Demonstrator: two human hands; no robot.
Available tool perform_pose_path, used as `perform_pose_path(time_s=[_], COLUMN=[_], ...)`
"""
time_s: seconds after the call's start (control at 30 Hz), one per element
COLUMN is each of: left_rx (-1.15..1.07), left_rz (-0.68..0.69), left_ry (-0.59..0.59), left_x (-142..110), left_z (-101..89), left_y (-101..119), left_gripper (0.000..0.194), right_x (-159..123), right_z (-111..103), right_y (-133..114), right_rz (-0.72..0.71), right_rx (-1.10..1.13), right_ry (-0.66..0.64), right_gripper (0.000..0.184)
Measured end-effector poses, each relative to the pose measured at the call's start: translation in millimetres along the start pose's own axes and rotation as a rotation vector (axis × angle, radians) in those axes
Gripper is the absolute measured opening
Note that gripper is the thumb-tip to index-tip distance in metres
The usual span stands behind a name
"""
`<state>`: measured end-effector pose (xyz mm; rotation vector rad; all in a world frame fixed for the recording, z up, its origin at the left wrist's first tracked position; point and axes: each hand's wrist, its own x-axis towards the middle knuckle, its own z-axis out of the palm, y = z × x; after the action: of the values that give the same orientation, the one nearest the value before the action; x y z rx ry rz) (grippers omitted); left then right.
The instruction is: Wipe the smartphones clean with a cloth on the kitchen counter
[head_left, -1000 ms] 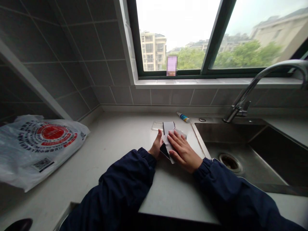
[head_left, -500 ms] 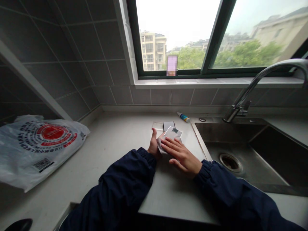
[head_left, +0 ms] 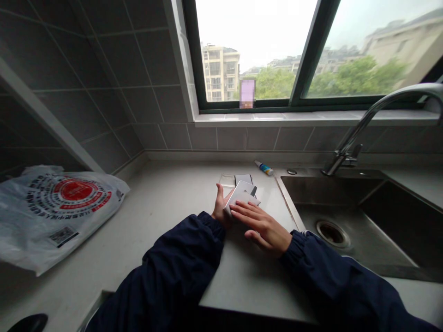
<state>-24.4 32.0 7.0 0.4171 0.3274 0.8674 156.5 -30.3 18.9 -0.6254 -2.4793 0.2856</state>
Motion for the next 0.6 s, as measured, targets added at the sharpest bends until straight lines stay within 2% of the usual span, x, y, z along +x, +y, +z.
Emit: perform_pose_path(time_s=[0.17,0.33,0.6], left_rx=[-0.004,0.005,-0.025], left_rz=[0.008,0.041,0.008], left_ry=[-0.028,-0.049,-0.13], left_x=[-2,-4,-4], left_z=[0.1,3.2,14.2], left_y=[-2,-6,-12], left_gripper=[0.101,0.098,0.091], right_x=[0,-1,-5], right_z=[-2,-3,-4], right_y=[2,8,22], right_rz=[0.017,0.044,0.16], right_rx=[0.003,-0.02,-0.108], right_ry=[-0.022,0.009,0.067], right_gripper=[0.059,0.057,0.055])
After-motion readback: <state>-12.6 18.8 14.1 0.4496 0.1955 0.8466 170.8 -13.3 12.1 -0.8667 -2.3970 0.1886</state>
